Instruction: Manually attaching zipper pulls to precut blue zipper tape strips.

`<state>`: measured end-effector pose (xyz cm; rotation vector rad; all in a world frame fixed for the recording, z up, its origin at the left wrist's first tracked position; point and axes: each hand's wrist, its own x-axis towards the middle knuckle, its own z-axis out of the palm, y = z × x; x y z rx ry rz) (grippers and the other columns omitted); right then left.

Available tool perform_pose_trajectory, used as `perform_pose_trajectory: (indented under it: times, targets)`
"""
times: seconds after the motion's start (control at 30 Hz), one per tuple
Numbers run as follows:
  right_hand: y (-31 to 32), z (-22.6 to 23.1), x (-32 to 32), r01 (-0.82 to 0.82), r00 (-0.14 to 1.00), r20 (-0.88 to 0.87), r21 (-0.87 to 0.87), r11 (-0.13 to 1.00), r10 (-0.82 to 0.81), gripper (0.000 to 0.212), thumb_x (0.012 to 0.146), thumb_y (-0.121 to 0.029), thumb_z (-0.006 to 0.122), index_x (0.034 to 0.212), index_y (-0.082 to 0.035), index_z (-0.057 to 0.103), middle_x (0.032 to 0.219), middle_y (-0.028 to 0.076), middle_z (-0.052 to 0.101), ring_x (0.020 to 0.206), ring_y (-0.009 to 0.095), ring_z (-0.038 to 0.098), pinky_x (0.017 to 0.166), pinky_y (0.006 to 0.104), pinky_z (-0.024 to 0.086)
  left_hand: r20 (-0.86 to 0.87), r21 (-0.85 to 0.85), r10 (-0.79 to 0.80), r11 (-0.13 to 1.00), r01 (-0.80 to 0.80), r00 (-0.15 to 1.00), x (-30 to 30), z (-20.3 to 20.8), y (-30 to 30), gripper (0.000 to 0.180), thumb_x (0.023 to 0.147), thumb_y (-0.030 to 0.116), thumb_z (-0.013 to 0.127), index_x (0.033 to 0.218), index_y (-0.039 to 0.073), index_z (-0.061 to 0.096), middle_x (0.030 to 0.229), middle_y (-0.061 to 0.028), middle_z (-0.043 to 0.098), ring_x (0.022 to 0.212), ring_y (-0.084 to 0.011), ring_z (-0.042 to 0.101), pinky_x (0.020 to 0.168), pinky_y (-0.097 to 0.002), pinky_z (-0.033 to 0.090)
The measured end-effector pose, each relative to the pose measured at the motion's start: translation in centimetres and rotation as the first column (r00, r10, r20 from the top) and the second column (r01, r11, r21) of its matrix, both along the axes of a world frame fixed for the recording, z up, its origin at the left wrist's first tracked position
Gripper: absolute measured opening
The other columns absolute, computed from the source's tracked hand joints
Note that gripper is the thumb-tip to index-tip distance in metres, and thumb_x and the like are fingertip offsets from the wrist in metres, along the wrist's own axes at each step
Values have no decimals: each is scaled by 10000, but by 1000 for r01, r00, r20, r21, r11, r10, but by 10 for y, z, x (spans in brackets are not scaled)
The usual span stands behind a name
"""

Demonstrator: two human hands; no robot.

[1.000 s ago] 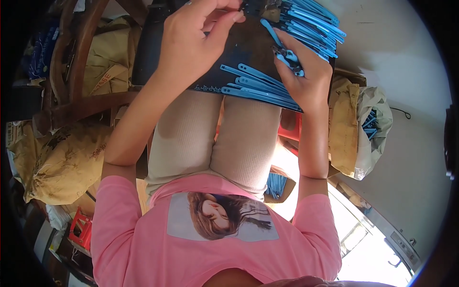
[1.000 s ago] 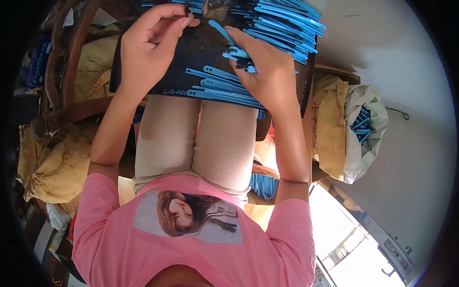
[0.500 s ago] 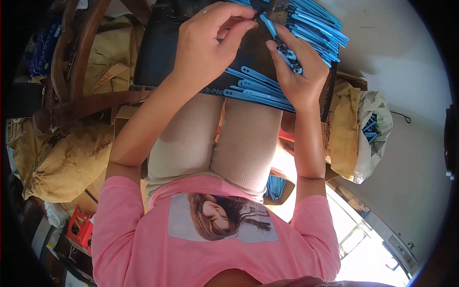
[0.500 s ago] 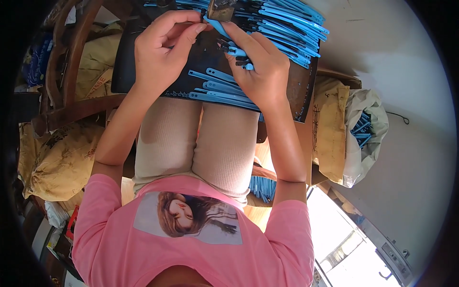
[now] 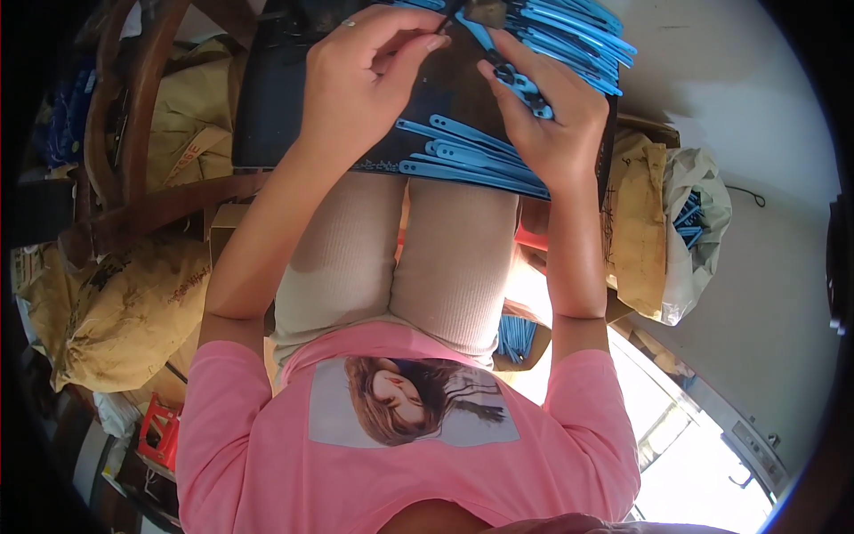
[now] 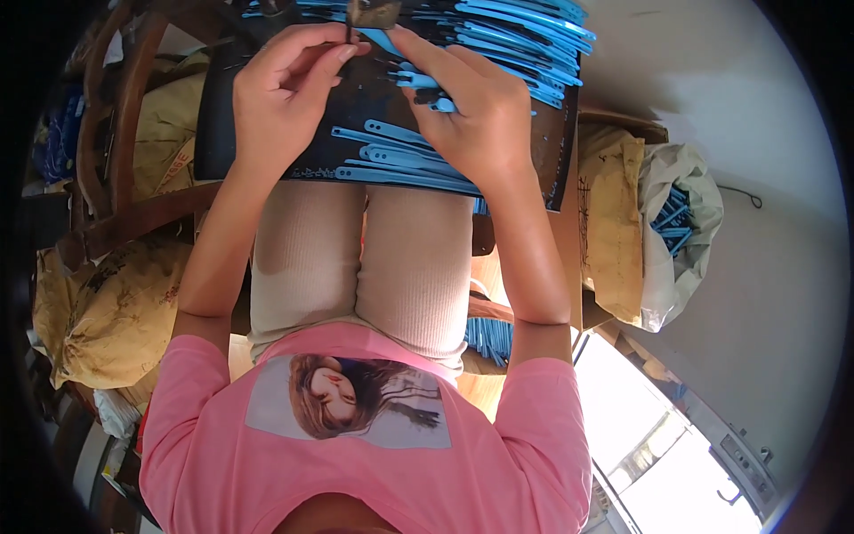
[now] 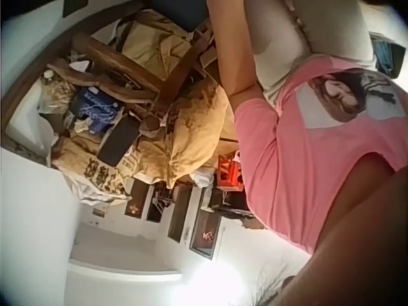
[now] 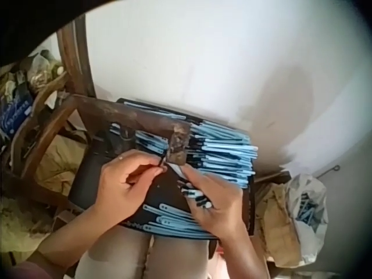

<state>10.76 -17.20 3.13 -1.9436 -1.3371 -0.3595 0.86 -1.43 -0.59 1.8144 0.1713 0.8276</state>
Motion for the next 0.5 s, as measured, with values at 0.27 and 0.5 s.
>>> perform_pose_trajectory:
  times: [0.27,0.5]
  targets:
    - [-1,-2,0,-11,1000,-5,21,1000,11,342,717,5,739,1053,-46,700,923,104,711,780,191,683,712,245,514,-26,-59,-6,998,5,1000,4,0,-5,153,890,23,617,1043,12,621,955,-68,696,905,-132,681,647,-219,540]
    - [-3,1,1,-26,1000,-4,1,1000,26,344,715,7,740,1053,-42,698,921,103,710,777,199,683,712,248,515,-22,-3,16,1000,-16,1000,4,-2,-5,151,890,26,617,1040,14,618,951,-66,706,882,-114,678,617,-204,527]
